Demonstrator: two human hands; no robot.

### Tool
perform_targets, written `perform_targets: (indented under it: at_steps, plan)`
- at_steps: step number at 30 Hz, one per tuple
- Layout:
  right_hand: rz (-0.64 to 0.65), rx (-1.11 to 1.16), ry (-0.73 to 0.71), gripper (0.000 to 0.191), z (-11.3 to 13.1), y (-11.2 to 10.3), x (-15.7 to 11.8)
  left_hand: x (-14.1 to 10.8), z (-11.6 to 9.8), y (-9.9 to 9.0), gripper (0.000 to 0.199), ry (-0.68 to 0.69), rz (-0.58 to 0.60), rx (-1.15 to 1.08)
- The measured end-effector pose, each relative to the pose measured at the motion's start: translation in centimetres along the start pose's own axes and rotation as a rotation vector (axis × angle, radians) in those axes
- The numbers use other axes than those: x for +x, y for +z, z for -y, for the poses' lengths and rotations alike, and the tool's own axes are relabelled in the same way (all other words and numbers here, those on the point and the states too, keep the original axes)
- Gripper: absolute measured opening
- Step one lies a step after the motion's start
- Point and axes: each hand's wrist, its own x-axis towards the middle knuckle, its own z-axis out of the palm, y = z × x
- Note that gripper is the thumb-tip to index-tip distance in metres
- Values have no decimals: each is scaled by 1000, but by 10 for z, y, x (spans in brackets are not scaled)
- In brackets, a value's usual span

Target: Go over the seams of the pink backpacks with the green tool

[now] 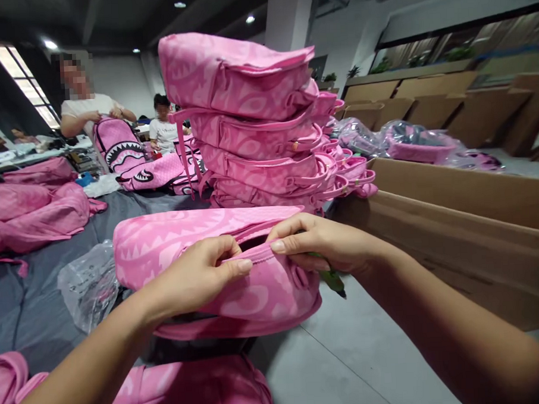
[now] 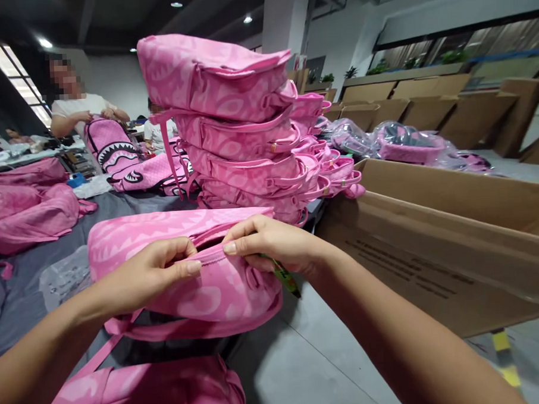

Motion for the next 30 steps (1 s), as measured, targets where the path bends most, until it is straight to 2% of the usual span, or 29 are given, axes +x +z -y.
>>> perform_targets:
  at_steps: [3,6,9,11,13,15,18,22,30]
  plan:
    - [13,-6,-8,25,6,4,3,-1,-5,-4,30,-48,102,-52]
    - [15,17,-6,25,9,8,6,-1,-7,-4,32,-61,95,-122]
    - [10,35,12,24,9,9,10,-2,-7,2,27,-27,8,-116]
    - [5,28,4,24,9,10,12,-1,-5,10,28,-20,-98,-87]
    - [0,23,-11,23,9,11,15,3,0,16,39,-21,-195,-129]
    - [-4,37,-16,24,10,13,18,7,4,18,54,-24,-221,-231]
    - [-18,53,-25,27,10,17,22,11,8,13,64,-30,-186,-339]
    - [19,57,1,30,9,19,24,9,9,6,65,-51,-163,-375]
    - [30,34,20,34,10,22,22,7,16,10,67,-74,-169,-382]
